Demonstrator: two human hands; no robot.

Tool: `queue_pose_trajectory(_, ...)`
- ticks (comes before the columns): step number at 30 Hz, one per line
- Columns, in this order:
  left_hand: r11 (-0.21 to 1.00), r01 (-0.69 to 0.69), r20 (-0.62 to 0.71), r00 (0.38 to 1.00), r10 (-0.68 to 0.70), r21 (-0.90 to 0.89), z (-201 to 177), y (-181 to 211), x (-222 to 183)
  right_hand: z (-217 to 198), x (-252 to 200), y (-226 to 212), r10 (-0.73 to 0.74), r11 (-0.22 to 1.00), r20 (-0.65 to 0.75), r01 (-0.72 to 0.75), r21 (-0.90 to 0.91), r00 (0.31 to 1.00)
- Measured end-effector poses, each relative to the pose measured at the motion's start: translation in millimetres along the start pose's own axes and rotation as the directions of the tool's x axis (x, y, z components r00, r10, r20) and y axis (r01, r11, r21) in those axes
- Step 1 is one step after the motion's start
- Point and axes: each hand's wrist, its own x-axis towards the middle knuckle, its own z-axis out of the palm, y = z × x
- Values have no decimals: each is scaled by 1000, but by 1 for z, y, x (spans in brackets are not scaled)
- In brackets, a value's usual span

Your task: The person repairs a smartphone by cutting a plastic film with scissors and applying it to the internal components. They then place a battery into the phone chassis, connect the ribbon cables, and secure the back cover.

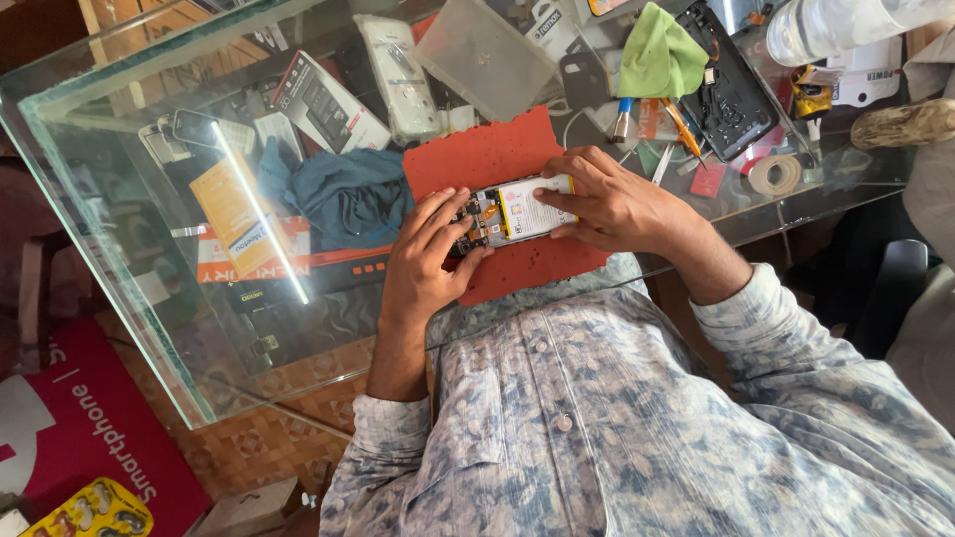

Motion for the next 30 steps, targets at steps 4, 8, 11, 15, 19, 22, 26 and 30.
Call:
queue_pose_trajectory(4, 1000, 6, 5, 1000, -6, -4, 1, -1, 1, 0, 0, -2, 13, 1000, 12, -13, 8, 1000)
queue_pose_trajectory(8, 1000, 3, 0, 1000, -3, 0, 1, 0, 2, 0, 1, -1, -16, 1000, 7, 16, -6, 1000)
queue_pose_trajectory(11, 1000, 10, 2, 1000, -10, -8, -1, 2, 1, 2, 0, 0, -25, 1000, -3, 25, -9, 1000)
queue_pose_trajectory(15, 1000, 4, -42, 999, -5, -7, 3, 1, 3, 4, -3, 3, -15, 998, -27, 17, 64, 1000)
queue_pose_trajectory(19, 1000, -18, -71, 997, 19, 24, 6, 1, 2, 5, -6, 7, -19, 994, -56, 25, 103, 998)
queue_pose_trajectory(22, 999, -30, -79, 996, 32, 25, 4, 4, 4, 5, -10, 4, -1, 993, -80, 10, 117, 997)
queue_pose_trajectory(26, 996, -51, -45, 997, 55, 68, 4, 11, 7, 4, -21, 0, 18, 996, -138, -5, 94, 990)
queue_pose_trajectory(30, 994, -43, -14, 999, 45, 104, 1, 16, 11, 5, -36, 8, 147, 989, -269, -144, 31, 952)
